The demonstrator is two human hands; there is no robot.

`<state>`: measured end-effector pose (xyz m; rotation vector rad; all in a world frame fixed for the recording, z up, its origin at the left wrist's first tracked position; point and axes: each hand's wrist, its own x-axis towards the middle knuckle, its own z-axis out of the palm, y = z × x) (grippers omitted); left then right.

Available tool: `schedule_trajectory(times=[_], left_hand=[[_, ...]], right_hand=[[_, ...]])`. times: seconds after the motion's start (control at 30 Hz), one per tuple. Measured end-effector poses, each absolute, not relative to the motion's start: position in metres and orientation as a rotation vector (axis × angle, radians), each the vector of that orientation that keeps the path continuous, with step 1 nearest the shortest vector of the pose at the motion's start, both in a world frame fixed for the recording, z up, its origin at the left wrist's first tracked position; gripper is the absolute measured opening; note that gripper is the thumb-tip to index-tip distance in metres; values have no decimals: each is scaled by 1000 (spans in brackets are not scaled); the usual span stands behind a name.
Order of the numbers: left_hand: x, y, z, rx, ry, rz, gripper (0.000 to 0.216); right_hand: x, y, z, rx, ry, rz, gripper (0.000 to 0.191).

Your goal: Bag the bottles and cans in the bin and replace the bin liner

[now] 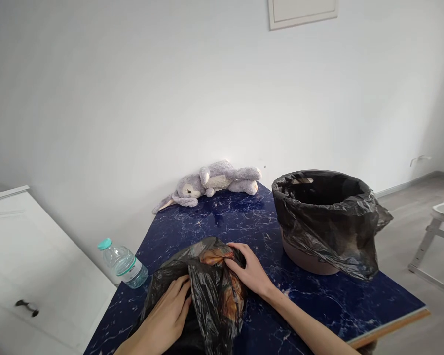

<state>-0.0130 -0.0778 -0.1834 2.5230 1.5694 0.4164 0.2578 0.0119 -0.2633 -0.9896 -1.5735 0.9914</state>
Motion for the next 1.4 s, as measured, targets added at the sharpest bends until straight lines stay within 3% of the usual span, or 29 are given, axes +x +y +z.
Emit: schedule_trajectory(times=[0.2, 0.4, 0.8, 1.07, 1.2, 1.4], left_hand=[[7, -55, -164, 1877, 1752, 597, 67], [26, -25, -157, 1548, 1661, 649, 75], [24, -13, -134, 1896, 1643, 1088, 45], [-9, -35, -153, 2480, 1636, 760, 32], [-36, -28, -170, 2857, 1815, 426, 44], [-62, -8, -173, 2812, 1904, 259, 55]], right_hand=[[256, 12, -260, -979, -1565, 958, 45], [254, 13, -261, -983, -1566, 940, 45], [256, 9, -256, -992, -1581, 948, 45], [257, 8, -254, -1004, -1588, 977, 46], [257, 9, -255, -1009, -1589, 968, 46], [256, 10, -259, -997, -1597, 935, 44]])
